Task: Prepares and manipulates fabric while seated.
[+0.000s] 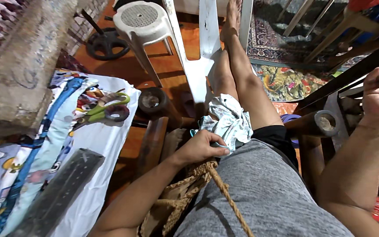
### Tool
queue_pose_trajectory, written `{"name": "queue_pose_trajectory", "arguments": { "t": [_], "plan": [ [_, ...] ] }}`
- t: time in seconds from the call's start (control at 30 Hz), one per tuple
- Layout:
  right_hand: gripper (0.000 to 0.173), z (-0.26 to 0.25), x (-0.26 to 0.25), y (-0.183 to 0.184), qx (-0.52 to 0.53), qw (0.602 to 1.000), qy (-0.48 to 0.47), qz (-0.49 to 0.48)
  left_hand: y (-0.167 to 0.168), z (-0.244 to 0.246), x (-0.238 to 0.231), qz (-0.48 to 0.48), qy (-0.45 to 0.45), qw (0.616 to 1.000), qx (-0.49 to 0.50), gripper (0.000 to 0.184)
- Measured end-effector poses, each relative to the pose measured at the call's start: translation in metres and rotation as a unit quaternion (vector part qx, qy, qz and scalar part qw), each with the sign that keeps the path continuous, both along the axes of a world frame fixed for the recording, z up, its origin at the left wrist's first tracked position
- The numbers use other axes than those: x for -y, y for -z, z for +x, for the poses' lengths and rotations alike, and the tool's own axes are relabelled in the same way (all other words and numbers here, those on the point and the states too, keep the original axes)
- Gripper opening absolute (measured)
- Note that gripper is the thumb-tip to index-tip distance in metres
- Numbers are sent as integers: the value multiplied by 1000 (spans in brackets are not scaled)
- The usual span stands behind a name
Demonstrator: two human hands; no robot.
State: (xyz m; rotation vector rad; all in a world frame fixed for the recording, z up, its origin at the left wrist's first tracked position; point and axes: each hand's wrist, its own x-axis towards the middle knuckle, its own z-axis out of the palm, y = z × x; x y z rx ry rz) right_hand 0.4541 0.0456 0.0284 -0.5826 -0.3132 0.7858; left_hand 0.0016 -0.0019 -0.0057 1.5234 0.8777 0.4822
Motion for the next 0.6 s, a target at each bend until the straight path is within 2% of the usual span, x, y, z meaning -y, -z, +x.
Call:
{"name": "queue_pose_trajectory", "arguments": {
  "t": [0.4,0.5,0.6],
  "plan": [
    [26,11,-3,5,-13,998,48,-28,-5,-1,-1,-22,-41,999,3,3],
    [24,7,-5,4,22,998,48,-32,-6,-1,-1,-45,-70,996,16,3],
    [22,-15,-5,-7,129,988,7,-86,-4,0,-2,-52,-91,994,31,6]
  ]
}}
